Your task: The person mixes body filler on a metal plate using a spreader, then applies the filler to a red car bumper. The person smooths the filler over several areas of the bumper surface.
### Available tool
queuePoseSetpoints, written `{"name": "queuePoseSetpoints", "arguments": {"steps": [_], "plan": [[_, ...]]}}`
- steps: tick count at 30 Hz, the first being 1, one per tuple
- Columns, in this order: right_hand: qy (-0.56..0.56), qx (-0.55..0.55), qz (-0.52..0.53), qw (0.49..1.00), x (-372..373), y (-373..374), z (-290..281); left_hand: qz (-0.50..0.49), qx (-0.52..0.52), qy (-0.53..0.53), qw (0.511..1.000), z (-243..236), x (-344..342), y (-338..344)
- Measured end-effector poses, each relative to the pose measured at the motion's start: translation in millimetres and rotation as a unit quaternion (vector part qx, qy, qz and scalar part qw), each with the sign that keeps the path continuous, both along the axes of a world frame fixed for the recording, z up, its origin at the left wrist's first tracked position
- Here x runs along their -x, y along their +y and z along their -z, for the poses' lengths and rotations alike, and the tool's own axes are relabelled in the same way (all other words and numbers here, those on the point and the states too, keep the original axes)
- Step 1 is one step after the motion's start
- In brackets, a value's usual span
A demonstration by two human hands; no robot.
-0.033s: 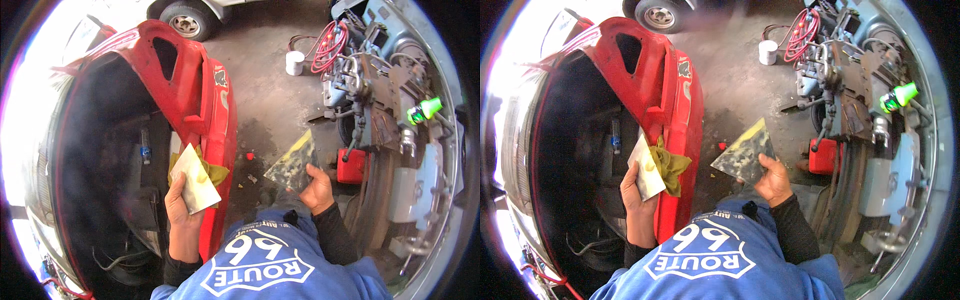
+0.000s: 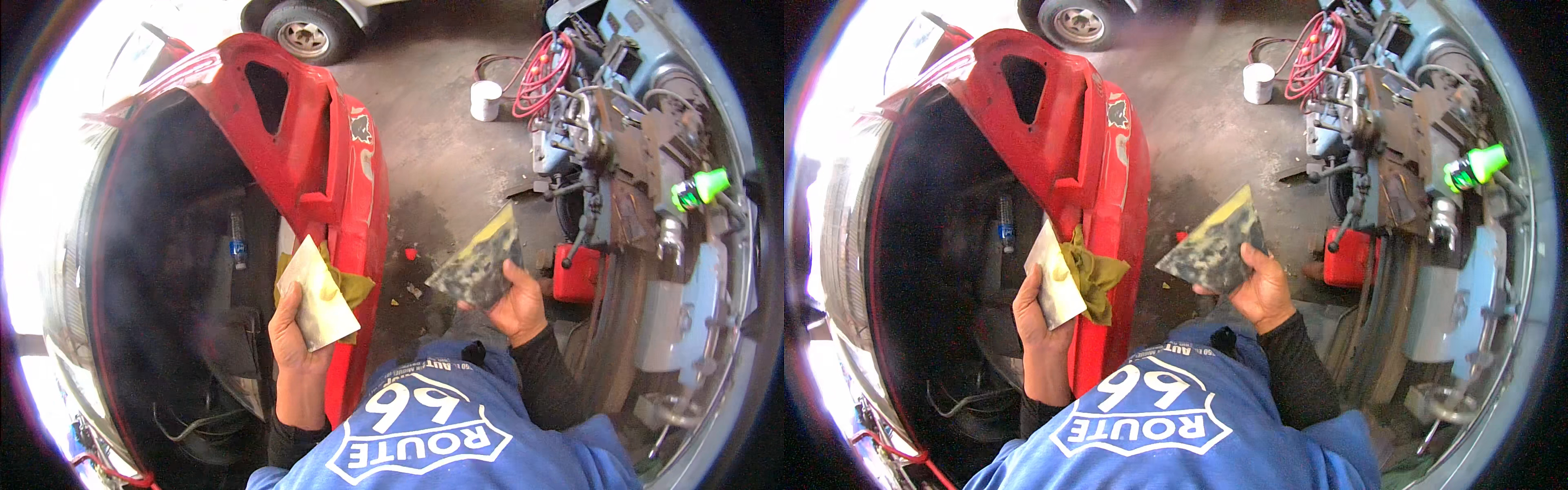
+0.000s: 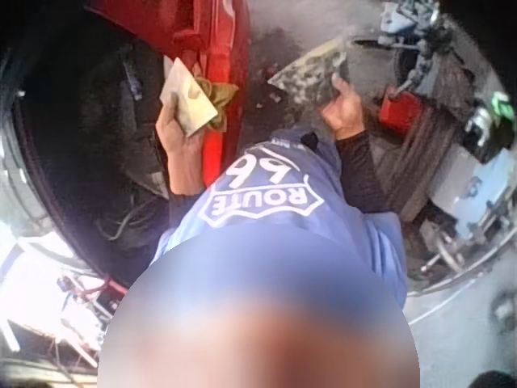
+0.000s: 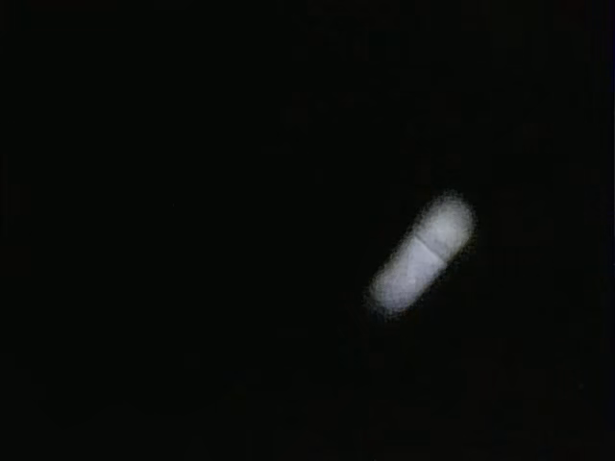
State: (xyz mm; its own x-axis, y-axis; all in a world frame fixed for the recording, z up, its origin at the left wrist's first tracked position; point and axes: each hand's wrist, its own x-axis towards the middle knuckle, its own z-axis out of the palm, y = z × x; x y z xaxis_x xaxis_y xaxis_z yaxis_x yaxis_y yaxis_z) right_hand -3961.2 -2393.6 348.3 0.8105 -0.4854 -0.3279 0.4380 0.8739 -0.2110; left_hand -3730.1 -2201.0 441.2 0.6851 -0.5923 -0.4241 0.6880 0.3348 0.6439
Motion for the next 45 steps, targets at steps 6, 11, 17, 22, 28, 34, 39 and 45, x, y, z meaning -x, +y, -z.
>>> {"name": "queuePoseSetpoints", "arguments": {"steps": [6,11,17,22,28,34,39,45], "plan": [[-0.027,0.065,-0.055,0.996,-51.7,-119.0,-7.4,-0.045,-0.044,-0.009,0.998,6.8,-14.5,-85.8],[-0.021,0.15,-0.079,0.985,-70.6,-197.4,-30.5,-0.057,-0.073,-0.021,0.996,1.4,-18.7,-156.5],[0.078,0.662,-0.065,0.742,-99.7,-252.7,-66.9,-0.066,-0.141,-0.057,0.986,4.5,-32.1,-205.1],[0.014,0.886,-0.033,0.462,-120.7,-249.5,-98.5,-0.071,-0.164,-0.084,0.98,6.9,-39.4,-216.7],[-0.003,0.938,-0.011,0.346,-144.3,-212.5,-117.7,-0.024,-0.139,-0.124,0.982,6.9,-43.2,-215.4],[0.027,0.955,-0.02,0.294,-159.0,-204.7,-107.4,-0.02,-0.207,-0.12,0.971,17.1,-47.6,-220.0],[0.031,0.947,-0.05,0.315,-171.1,-218.0,-84.2,-0.02,-0.209,-0.155,0.965,15.8,-48.1,-233.2],[0.002,0.911,-0.112,0.396,-188.9,-256.8,-40.0,-0.145,-0.309,-0.281,0.897,-12.4,-95.7,-252.3]]}}
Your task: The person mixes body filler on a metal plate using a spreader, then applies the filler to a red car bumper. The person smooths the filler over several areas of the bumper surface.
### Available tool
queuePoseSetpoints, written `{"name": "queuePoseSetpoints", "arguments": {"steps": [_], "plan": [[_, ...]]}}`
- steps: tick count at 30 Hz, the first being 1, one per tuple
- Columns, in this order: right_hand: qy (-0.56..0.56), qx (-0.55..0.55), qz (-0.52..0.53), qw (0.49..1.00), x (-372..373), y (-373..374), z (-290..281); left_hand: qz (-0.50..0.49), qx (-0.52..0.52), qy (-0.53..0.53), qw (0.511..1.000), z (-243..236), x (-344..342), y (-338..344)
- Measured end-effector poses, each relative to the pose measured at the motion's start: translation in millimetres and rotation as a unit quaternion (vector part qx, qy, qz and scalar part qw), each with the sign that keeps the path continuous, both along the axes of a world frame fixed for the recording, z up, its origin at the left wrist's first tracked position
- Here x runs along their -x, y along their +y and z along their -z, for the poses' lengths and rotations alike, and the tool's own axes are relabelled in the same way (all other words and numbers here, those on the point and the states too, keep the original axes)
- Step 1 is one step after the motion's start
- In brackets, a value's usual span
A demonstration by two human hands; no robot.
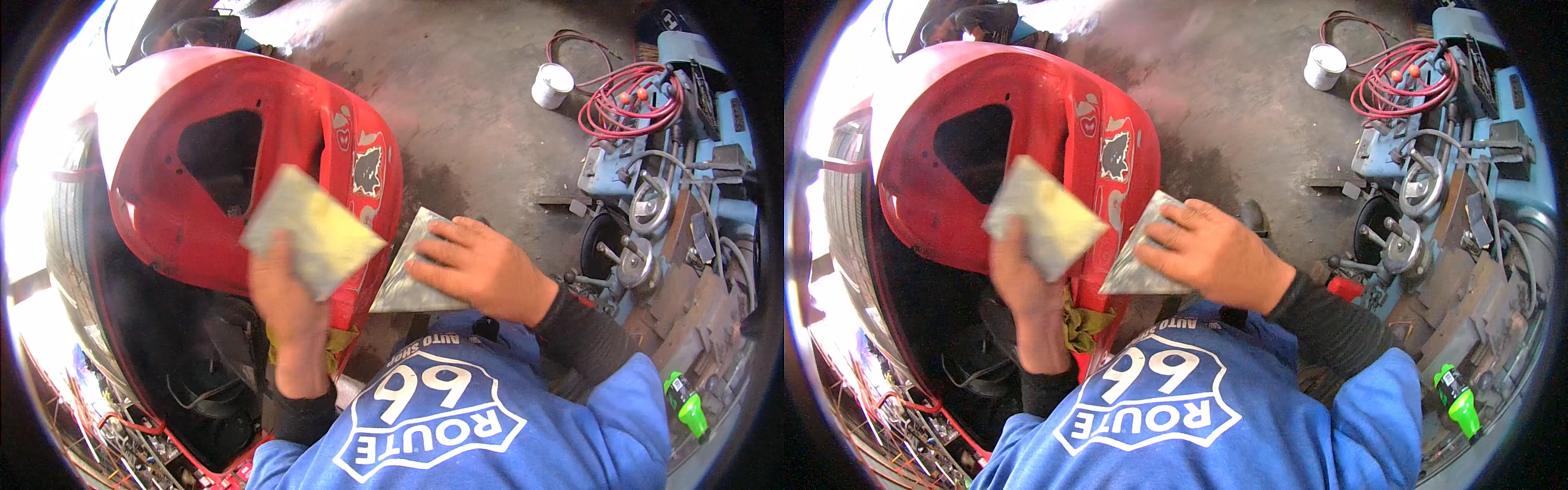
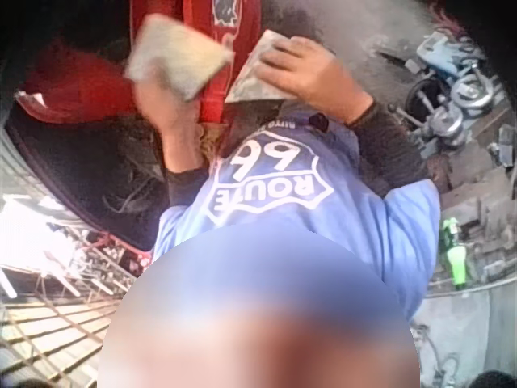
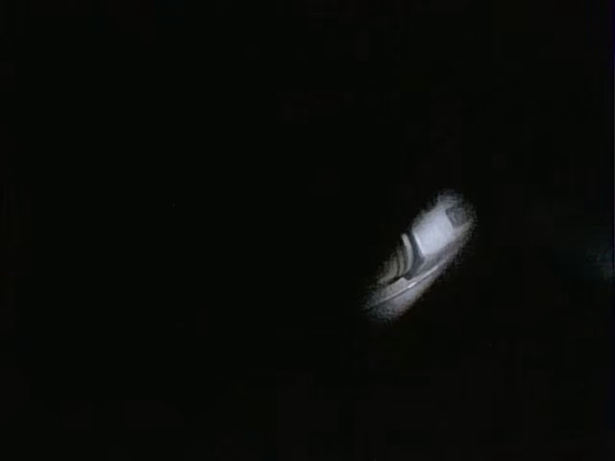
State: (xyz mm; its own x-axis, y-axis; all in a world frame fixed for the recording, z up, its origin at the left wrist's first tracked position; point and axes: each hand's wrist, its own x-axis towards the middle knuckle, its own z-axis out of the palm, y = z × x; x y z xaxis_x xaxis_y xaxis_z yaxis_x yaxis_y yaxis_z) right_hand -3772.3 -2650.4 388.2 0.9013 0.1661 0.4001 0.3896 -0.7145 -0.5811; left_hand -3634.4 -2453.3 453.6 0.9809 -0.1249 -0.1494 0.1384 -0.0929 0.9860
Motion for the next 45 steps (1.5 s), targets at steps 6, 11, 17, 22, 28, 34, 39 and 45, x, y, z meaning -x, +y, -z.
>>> {"name": "queuePoseSetpoints", "arguments": {"steps": [6,11,17,22,28,34,39,45], "plan": [[0.071,-0.478,0.185,0.856,-85.9,-13.7,61.6,-0.038,0.147,0.039,0.988,-16.6,-7.2,23.6],[0.023,-0.503,0.192,0.842,-160.1,-3.6,74.5,-0.038,0.188,0.137,0.972,4.4,10.9,39.2],[0.029,-0.4,0.242,0.884,-179.5,4.5,65.0,-0.06,0.159,0.158,0.973,11.7,21.6,60.5],[-0.005,-0.39,0.227,0.893,-191.1,9.1,66.5,-0.053,0.153,0.182,0.97,14.9,31.5,66.5],[0.05,-0.441,0.149,0.883,-206.6,5.7,82.6,-0.02,0.167,0.194,0.966,12.5,37.2,74.5],[0.013,-0.453,0.161,0.876,-205.4,11.9,91.1,-0.013,0.169,0.203,0.964,16.0,37.9,85.0],[-0.056,-0.402,0.204,0.891,-176.5,49.6,82.2,-0.038,0.169,0.205,0.963,18.1,39.2,91.6],[-0.025,-0.418,0.174,0.891,-124.7,82.5,69.6,-0.046,0.117,0.205,0.971,24.5,33.3,89.3]]}}
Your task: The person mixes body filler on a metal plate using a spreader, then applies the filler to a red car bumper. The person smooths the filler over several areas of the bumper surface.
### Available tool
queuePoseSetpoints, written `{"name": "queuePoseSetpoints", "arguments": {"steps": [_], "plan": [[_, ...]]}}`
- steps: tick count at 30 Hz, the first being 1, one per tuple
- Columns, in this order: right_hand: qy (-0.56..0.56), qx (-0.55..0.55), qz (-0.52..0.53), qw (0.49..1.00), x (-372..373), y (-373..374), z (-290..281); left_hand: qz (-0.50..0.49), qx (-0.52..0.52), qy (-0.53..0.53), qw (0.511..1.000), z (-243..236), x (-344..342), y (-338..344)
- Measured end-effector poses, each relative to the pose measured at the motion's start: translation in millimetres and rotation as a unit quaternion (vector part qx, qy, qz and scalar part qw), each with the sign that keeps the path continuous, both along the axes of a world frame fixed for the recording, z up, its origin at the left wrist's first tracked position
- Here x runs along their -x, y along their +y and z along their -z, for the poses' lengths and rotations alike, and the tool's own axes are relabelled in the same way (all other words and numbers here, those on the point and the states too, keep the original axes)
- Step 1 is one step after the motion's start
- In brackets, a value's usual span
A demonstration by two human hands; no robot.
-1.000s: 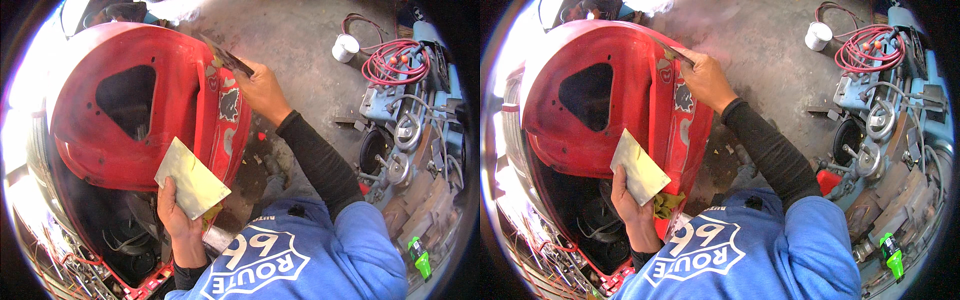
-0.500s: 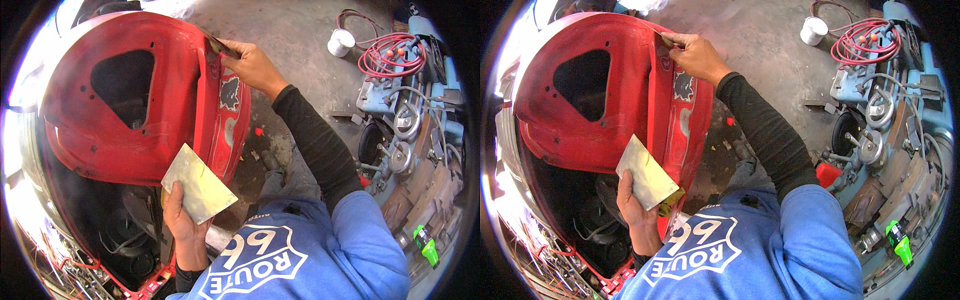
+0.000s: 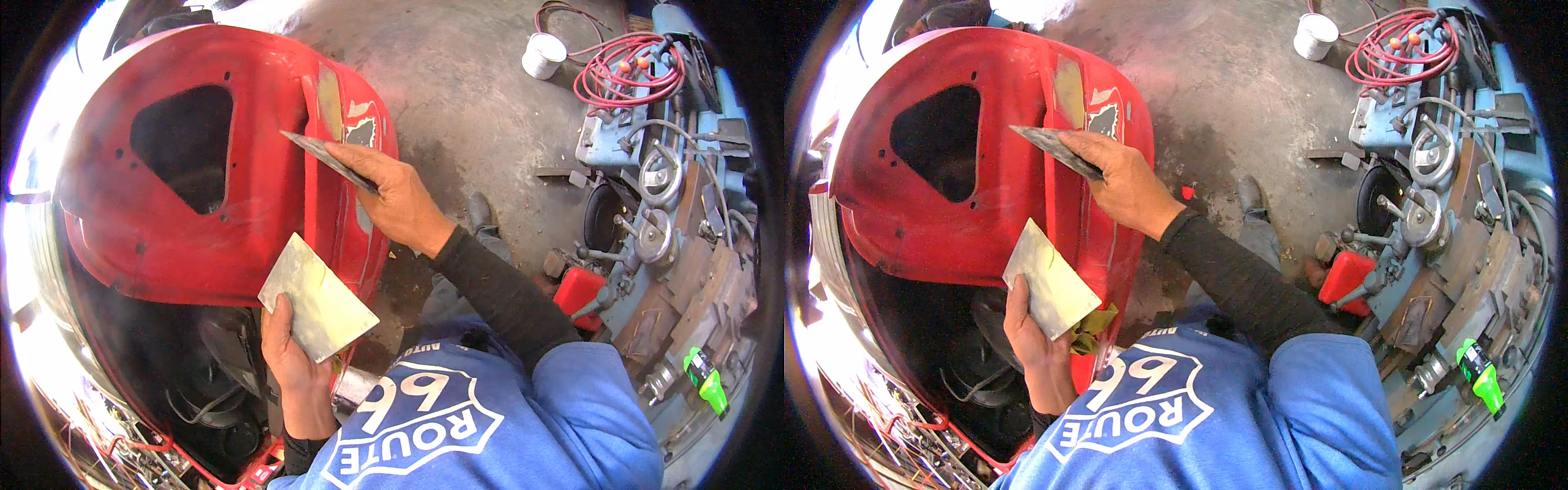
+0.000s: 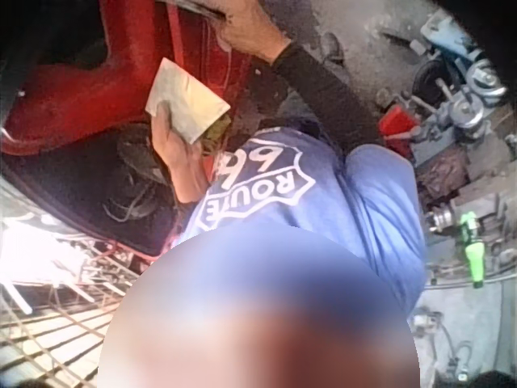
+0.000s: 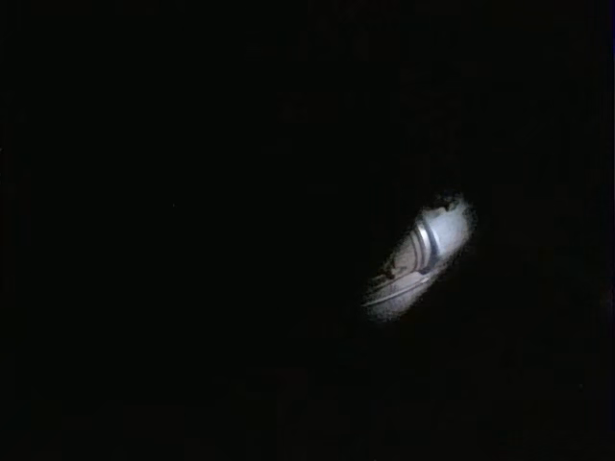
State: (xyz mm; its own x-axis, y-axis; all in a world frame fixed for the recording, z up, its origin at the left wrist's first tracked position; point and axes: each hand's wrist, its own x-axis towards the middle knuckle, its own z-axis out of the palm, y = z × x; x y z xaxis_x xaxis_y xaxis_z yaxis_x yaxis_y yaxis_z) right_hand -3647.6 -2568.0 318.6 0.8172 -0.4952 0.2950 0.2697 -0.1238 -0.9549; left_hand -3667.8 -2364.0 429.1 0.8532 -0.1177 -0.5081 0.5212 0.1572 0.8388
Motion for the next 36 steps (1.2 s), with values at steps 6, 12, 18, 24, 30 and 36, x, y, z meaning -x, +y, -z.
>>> {"name": "queuePoseSetpoints", "arguments": {"steps": [6,12,18,24,30,36], "plan": [[0.063,-0.06,0.017,0.996,-27.7,-51.7,-6.6,0.007,0.016,-0.017,1.0,-5.8,-3.7,-5.5],[0.03,-0.014,0.046,0.998,-73.3,-62.8,0.3,-0.003,0.021,-0.023,1.0,-7.9,0.7,-2.5],[0.009,0.009,0.061,0.998,-84.3,-53.3,2.4,-0.009,0.017,-0.004,1.0,-3.1,3.0,4.6],[0.048,0.014,0.05,0.997,-60.1,-27.8,-4.3,-0.007,0.008,0.01,1.0,0.8,-1.2,17.8],[0.044,-0.009,0.077,0.996,-4.3,37.9,-12.2,0.002,0.023,0.002,1.0,5.6,-6.0,21.5],[0.06,-0.158,0.069,0.983,11.4,-7.3,-14.7,-0.019,0.006,-0.005,1.0,0.4,-9.5,14.9]]}}
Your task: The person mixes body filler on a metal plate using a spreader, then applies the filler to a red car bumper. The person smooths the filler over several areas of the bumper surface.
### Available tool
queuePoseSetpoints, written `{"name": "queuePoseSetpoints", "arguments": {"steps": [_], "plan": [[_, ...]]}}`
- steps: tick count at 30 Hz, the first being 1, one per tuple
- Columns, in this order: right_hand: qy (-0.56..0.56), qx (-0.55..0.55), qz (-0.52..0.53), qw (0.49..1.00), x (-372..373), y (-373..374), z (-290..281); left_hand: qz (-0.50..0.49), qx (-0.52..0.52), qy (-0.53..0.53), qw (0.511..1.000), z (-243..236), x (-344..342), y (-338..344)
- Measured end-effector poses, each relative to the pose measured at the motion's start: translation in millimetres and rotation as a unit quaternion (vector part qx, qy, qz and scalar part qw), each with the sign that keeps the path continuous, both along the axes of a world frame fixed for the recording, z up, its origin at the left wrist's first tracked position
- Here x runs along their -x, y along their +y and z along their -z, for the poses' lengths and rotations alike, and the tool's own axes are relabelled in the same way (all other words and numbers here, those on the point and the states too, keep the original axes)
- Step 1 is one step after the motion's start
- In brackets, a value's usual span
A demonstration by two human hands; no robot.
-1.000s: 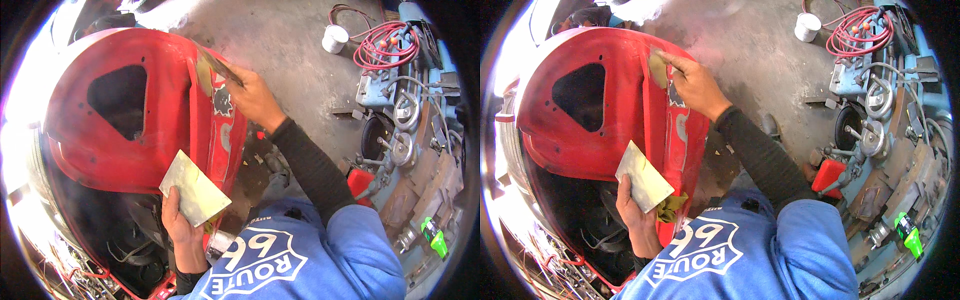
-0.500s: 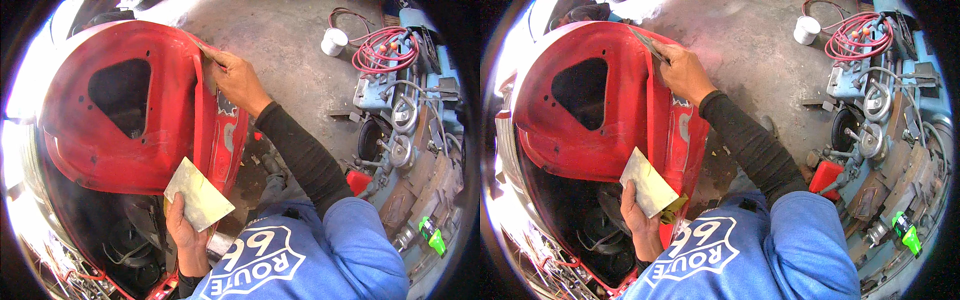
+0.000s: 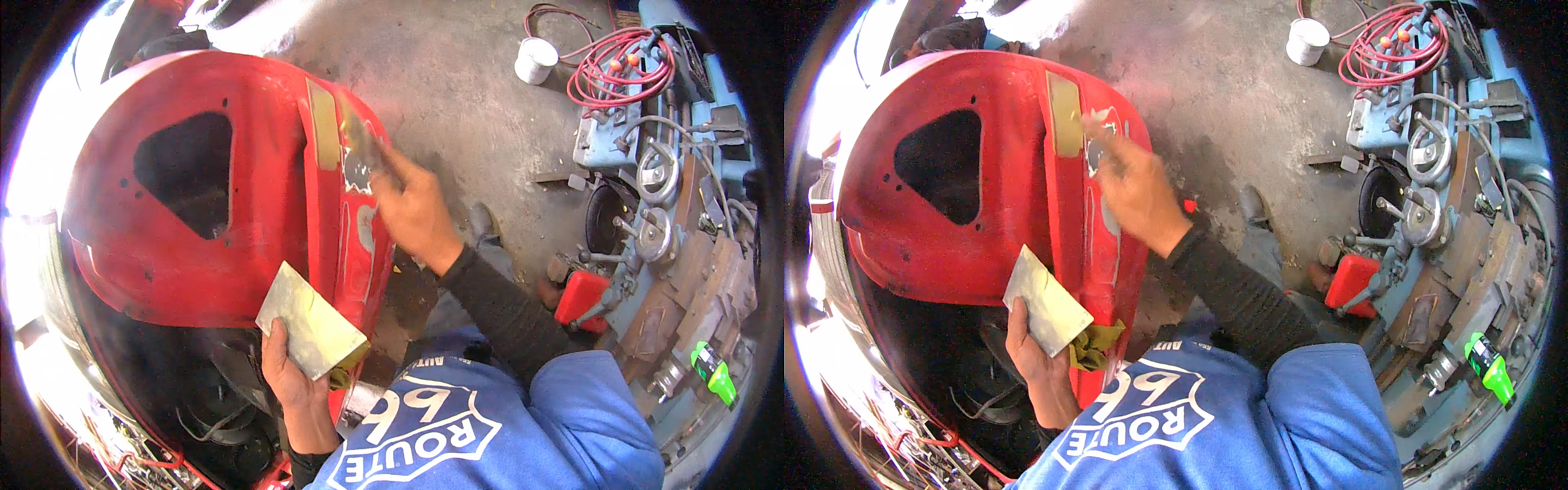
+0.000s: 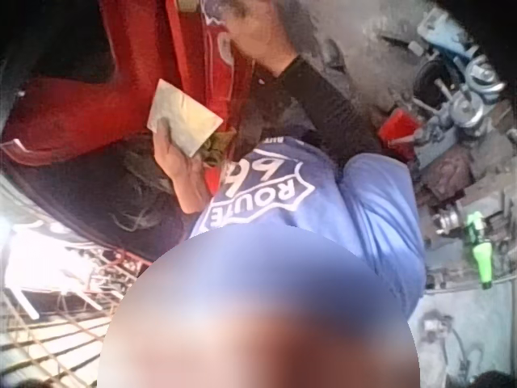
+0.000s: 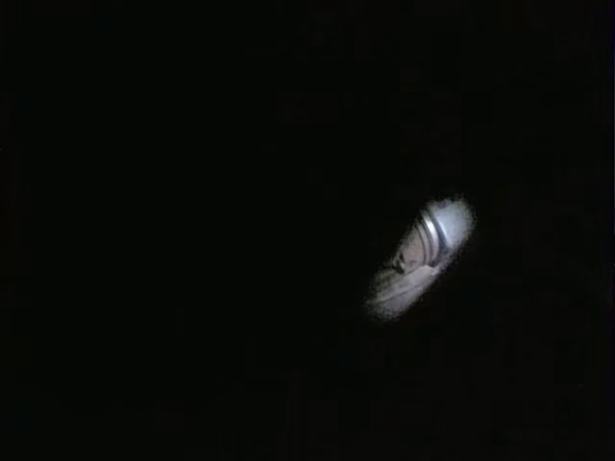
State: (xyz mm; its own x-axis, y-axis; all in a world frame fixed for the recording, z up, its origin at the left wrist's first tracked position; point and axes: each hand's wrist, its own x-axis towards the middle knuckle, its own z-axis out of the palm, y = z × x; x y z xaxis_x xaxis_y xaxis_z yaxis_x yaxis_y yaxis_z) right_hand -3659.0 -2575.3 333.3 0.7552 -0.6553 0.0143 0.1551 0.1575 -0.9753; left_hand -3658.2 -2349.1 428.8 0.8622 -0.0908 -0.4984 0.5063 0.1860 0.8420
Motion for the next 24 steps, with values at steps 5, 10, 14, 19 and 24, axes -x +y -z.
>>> {"name": "queuePoseSetpoints", "arguments": {"steps": [5,10,14,19,24], "plan": [[-0.031,0.124,0.023,0.992,-60.2,-54.4,14.7,0.015,0.002,-0.008,1.0,-4.4,4.7,-1.5],[-0.001,0.062,-0.062,0.996,-76.4,-61.8,20.1,0.011,0.002,-0.008,1.0,-2.7,9.8,-1.0],[0.001,0.064,-0.063,0.996,-81.7,-57.0,18.6,0.006,0.008,-0.005,1.0,-2.0,10.9,-1.0],[-0.035,0.125,-0.025,0.991,-96.0,-53.0,26.1,0.003,0.008,0.007,1.0,-2.1,9.3,1.5],[-0.046,0.092,-0.043,0.994,-91.8,-46.3,32.6,0.012,0.024,0.012,1.0,-2.4,6.3,6.5]]}}
